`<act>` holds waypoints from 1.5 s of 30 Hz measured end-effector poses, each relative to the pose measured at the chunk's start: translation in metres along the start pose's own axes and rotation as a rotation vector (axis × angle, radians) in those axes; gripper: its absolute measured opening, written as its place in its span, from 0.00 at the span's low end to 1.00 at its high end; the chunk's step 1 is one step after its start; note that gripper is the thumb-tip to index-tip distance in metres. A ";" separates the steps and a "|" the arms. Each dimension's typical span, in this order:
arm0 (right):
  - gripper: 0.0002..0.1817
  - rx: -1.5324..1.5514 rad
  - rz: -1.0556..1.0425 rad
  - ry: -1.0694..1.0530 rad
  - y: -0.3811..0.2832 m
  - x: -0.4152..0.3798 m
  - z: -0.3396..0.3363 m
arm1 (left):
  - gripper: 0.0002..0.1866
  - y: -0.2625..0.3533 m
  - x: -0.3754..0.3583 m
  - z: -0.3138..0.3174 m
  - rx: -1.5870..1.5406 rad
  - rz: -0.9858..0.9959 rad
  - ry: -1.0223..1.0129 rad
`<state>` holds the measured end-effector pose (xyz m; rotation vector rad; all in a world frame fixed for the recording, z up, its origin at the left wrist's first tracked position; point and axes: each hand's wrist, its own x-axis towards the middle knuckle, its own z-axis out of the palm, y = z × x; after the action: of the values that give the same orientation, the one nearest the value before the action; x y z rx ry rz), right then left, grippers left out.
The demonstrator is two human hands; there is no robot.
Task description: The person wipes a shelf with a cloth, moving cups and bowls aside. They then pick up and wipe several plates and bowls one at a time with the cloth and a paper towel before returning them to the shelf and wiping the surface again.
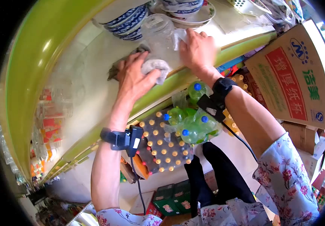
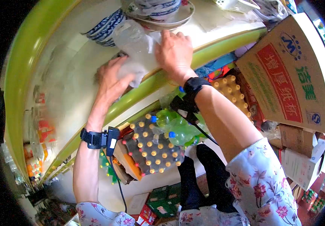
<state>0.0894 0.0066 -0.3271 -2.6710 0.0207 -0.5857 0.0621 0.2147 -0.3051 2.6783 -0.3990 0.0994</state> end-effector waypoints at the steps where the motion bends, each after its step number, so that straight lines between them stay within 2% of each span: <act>1: 0.20 -0.019 0.006 -0.006 0.001 -0.001 0.001 | 0.36 0.007 -0.001 -0.002 -0.047 -0.004 -0.016; 3: 0.21 -0.034 0.000 -0.007 0.001 -0.001 0.005 | 0.36 0.013 -0.004 -0.007 -0.139 -0.023 -0.038; 4: 0.22 -0.033 -0.013 0.001 0.002 -0.001 0.006 | 0.32 0.006 -0.001 -0.006 -0.264 0.046 0.028; 7: 0.24 -0.049 -0.020 -0.028 0.002 0.003 0.006 | 0.25 0.003 -0.005 -0.018 -0.773 -0.248 0.042; 8: 0.24 -0.043 -0.007 -0.050 0.000 0.002 0.001 | 0.17 0.000 -0.007 -0.014 -0.825 -0.305 0.223; 11: 0.15 -0.071 -0.031 0.038 -0.001 0.000 0.007 | 0.12 -0.025 0.001 -0.011 -0.611 -0.260 0.655; 13: 0.15 -0.079 -0.030 0.054 0.001 0.000 0.008 | 0.10 -0.050 0.025 -0.033 -0.506 -0.231 0.793; 15: 0.15 -0.058 -0.041 0.074 0.001 0.001 0.009 | 0.12 -0.064 0.054 -0.069 -0.238 -0.331 0.804; 17: 0.21 -0.056 -0.034 0.065 0.005 0.001 0.012 | 0.19 -0.096 0.087 -0.092 -0.068 -0.180 0.696; 18: 0.24 -0.053 -0.029 0.061 0.006 0.001 0.014 | 0.22 -0.126 0.113 -0.099 -0.113 -0.156 0.566; 21: 0.24 -0.063 0.017 -0.019 0.004 0.003 0.009 | 0.24 -0.163 0.147 -0.115 0.036 -0.136 0.326; 24: 0.22 -0.031 0.015 -0.011 0.002 0.004 0.005 | 0.27 -0.185 0.166 -0.123 0.128 -0.109 0.231; 30: 0.14 0.021 0.009 0.051 0.002 0.004 0.004 | 0.32 -0.202 0.180 -0.129 0.197 -0.076 0.190; 38: 0.14 0.009 0.012 0.082 0.001 0.002 0.007 | 0.39 -0.220 0.182 -0.143 0.284 -0.004 0.170; 41: 0.15 0.000 0.008 0.051 0.001 0.002 0.005 | 0.41 -0.230 0.176 -0.149 0.628 0.041 0.232; 45: 0.17 -0.018 0.017 0.022 0.000 0.003 0.004 | 0.44 -0.241 0.170 -0.146 0.260 -0.105 0.256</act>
<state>0.0936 0.0076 -0.3299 -2.6794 0.0552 -0.6130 0.2937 0.4406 -0.2478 2.8836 -0.1734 0.4876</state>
